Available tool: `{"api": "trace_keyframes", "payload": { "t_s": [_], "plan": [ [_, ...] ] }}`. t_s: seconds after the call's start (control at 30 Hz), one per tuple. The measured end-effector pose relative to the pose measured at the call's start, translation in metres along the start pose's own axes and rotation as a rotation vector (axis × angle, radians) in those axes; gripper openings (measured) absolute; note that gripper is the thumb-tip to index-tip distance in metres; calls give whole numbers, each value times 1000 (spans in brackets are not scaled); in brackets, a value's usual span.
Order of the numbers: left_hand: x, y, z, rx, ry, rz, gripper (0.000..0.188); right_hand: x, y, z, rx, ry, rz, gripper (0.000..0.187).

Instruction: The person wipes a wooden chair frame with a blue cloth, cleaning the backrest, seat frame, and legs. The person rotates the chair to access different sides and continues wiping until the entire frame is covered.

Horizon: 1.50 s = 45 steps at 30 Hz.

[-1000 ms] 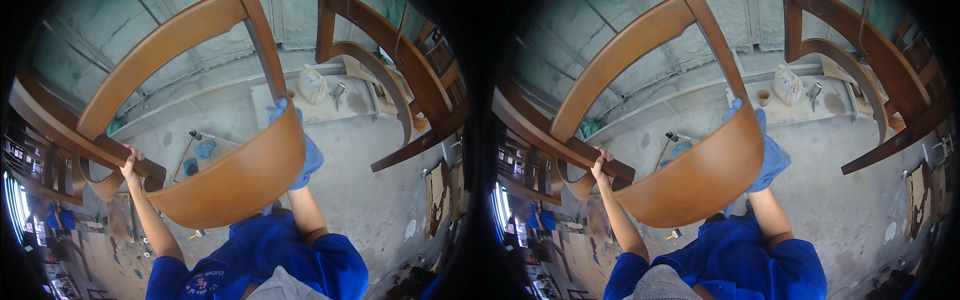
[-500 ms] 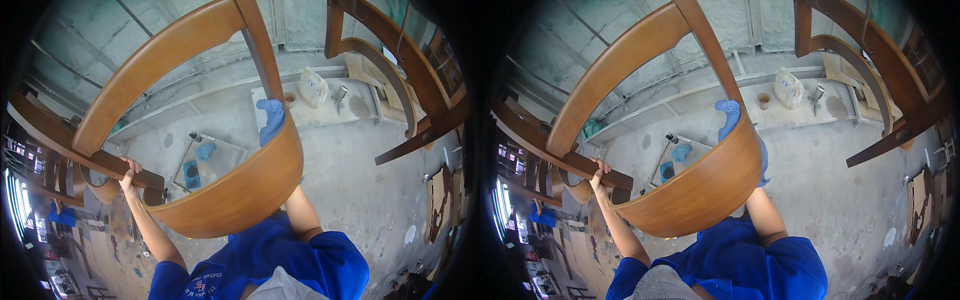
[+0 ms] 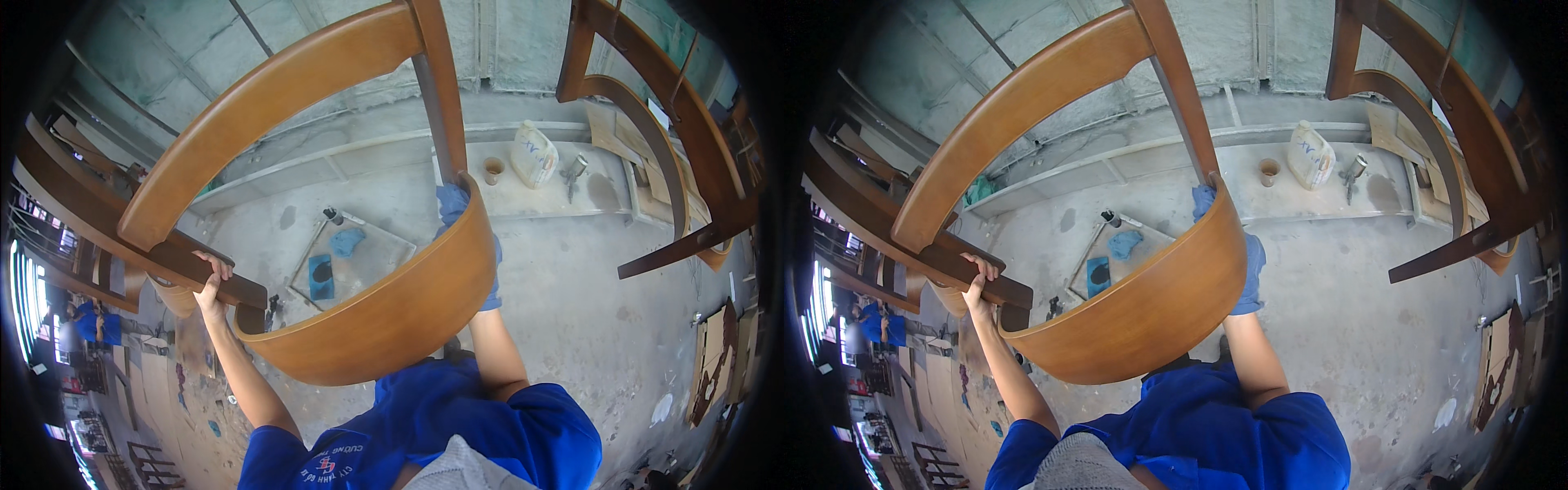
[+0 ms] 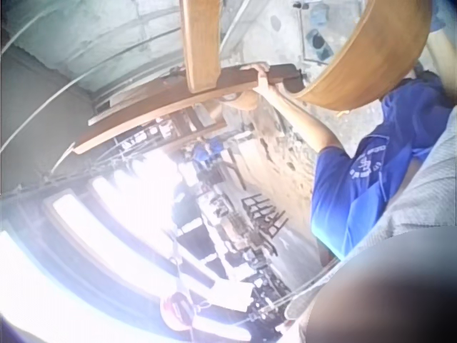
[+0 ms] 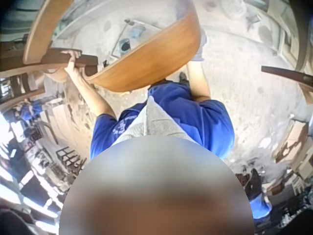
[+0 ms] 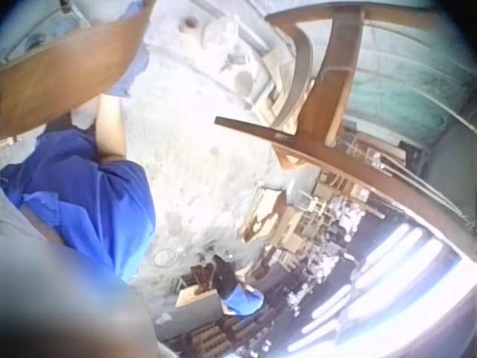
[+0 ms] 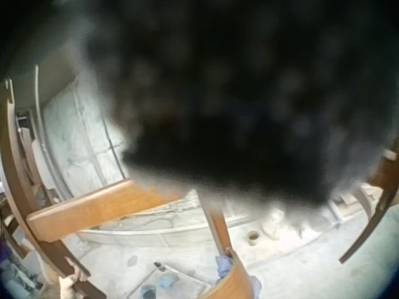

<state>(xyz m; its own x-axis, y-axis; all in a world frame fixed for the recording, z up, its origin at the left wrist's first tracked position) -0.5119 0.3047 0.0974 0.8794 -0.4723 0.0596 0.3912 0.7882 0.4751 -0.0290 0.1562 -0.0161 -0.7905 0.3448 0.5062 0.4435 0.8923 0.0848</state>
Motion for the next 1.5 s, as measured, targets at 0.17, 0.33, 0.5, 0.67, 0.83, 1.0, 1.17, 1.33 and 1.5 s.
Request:
{"api": "trace_keyframes", "payload": {
  "t_s": [0.17,0.33,0.5,0.67,0.83,1.0,1.17,1.33,1.5],
  "plan": [
    [-7,-4,5,1,-32,19,49,-11,4,-9,33,-21,-36,20],
    [-15,-3,8,-2,-94,8,49,-19,33,-54,-325,-1021,-4,22],
    [-13,-3,9,15,-107,12,49,-12,98,-95,-699,-1298,-340,29],
    [-14,-2,5,22,-162,47,49,-25,135,-64,-587,-1038,-415,31],
    [-22,0,8,2,-133,38,52,-46,93,-4,-229,-588,-309,33],
    [-26,4,7,-19,-157,38,52,-46,32,23,0,-184,-199,36],
    [-11,6,1,-22,-191,58,53,-59,33,-1,-3,5,-173,39],
    [32,17,-24,23,-142,110,49,-51,133,-98,-368,-1284,-151,36],
    [76,16,-40,63,-121,171,45,48,184,-217,-654,-777,-6,33]
  ]
}}
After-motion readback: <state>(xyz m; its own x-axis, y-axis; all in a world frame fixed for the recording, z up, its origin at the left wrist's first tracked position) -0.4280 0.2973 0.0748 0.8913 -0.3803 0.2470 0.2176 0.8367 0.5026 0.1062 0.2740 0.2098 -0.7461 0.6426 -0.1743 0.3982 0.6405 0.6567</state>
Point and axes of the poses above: each hand's wrist, its own y-axis towards the middle knuckle, its own x-axis out of the palm, z = x × y, the point moved 1 cm from there along y, towards the middle knuckle, and after that the axes turned 10 degrees about -z, right-handed, at the moved point
